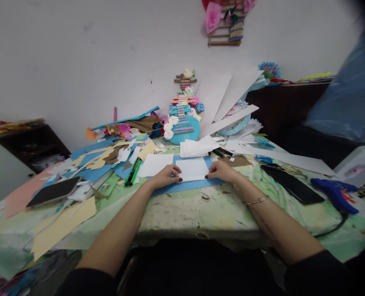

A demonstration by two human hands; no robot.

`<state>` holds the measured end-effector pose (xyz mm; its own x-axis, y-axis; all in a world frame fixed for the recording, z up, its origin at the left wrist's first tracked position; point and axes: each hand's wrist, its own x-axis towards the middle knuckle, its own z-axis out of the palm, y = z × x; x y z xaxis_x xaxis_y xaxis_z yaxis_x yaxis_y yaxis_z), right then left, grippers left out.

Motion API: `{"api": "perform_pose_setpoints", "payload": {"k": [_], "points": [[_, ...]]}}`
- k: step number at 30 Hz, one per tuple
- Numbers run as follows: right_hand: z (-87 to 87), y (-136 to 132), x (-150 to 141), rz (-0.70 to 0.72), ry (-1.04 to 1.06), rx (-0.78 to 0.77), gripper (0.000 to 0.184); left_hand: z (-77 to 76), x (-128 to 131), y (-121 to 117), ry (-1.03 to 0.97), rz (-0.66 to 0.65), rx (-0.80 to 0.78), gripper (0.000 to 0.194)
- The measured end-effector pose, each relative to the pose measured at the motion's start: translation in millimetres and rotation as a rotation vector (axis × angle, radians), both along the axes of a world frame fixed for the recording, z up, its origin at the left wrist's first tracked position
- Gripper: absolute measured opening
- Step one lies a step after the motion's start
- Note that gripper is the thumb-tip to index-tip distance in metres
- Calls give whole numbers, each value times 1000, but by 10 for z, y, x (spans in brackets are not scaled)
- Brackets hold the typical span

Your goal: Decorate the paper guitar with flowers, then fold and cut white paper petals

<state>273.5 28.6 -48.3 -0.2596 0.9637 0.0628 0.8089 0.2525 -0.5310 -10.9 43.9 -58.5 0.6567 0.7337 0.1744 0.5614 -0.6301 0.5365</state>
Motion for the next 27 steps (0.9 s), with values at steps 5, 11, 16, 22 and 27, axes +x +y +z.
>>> {"api": "perform_pose_setpoints", "payload": {"k": [5, 11, 16, 22, 27], "points": [[14, 6, -7, -38, -29, 4, 27, 30, 32, -31, 47, 59, 15, 21], [32, 10, -22, -81, -50, -26, 29, 49, 58, -63, 81, 128, 2, 23], [30, 8, -30, -99, -48, -43, 29, 48, 54, -47, 120, 174, -7, 20], [45, 1, -46, -110, -54, -51, 28, 71, 66, -93, 132, 99, 124, 30], [51, 5, -61, -114, -61, -60, 27, 80, 119, -170, 172, -40, 200, 37]]}}
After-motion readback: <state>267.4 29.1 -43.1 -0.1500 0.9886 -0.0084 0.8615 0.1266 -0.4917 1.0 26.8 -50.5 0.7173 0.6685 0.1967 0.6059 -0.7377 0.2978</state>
